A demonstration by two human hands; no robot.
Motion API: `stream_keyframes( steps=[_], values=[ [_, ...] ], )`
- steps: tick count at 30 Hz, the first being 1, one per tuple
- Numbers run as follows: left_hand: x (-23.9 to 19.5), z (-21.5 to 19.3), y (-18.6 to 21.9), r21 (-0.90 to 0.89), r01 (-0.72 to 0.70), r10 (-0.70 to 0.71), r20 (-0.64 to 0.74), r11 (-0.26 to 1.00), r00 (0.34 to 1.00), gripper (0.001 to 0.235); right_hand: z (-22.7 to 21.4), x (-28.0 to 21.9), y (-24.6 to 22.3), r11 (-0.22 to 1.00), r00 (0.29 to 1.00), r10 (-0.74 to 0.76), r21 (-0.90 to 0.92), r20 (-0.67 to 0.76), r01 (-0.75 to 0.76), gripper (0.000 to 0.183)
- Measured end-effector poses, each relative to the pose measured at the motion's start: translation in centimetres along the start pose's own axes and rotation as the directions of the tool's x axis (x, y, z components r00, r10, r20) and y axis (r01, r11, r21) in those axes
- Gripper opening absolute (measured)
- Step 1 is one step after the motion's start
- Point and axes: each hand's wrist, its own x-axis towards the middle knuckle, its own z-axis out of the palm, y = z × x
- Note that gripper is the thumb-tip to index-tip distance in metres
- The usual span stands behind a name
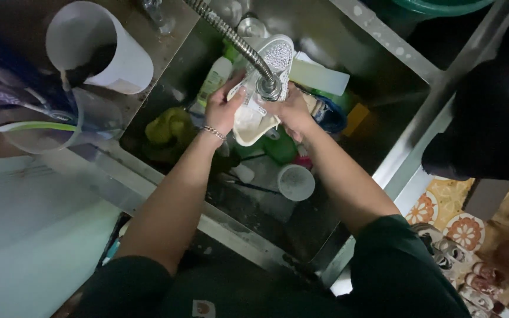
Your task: The person washes a white shoe and a blue shoe in a kitchen sink. They rinse the shoes under running water and scrub them with a brush, focusing on the soles and uppers. The person handles the shoes one at a time, turning them over to clean different sides.
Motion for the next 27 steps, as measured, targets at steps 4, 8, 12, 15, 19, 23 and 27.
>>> stream_keyframes(
  steps=[4,8,12,15,19,23,27],
  values=[
    [0.0,0.3,-0.9,-0.008,-0.038,0.038,-0.004,0.999,0.999,0.049,-0.1,0.4,0.2,0.998,0.999,0.047,-0.028,-0.012,-0.048,0.115],
    [-0.6,1.3,0.9,-0.044,0.035,-0.034,0.002,0.998,0.999,0.057,-1.8,2.5,1.7,0.953,0.987,0.147,-0.257,-0.065,-0.158,0.100],
    [0.4,1.7,-2.5,0.035,0.099,-0.096,-0.060,0.995,0.994,0.062,0.2,1.0,0.1,0.939,0.972,0.195,-0.263,-0.128,-0.223,0.094],
    [0.5,2.3,-2.8,0.129,0.117,-0.106,-0.086,0.985,0.991,0.057,0.2,0.7,0.5,0.955,0.967,0.195,-0.193,-0.163,-0.225,0.086],
    [0.5,2.1,-0.8,0.233,0.072,-0.063,-0.047,0.970,0.997,0.054,0.1,0.4,0.1,0.965,0.963,0.186,-0.146,-0.194,-0.216,0.079],
    [-0.2,1.3,0.9,0.219,0.065,-0.093,0.119,0.974,0.988,0.053,-0.1,0.3,-0.5,0.973,0.966,0.142,-0.150,-0.215,-0.177,0.066],
    [-1.3,1.2,0.3,0.311,0.046,-0.156,0.337,0.949,0.929,0.085,-1.4,0.1,0.1,0.993,0.955,0.056,-0.085,-0.293,-0.085,0.061]
  ],
)
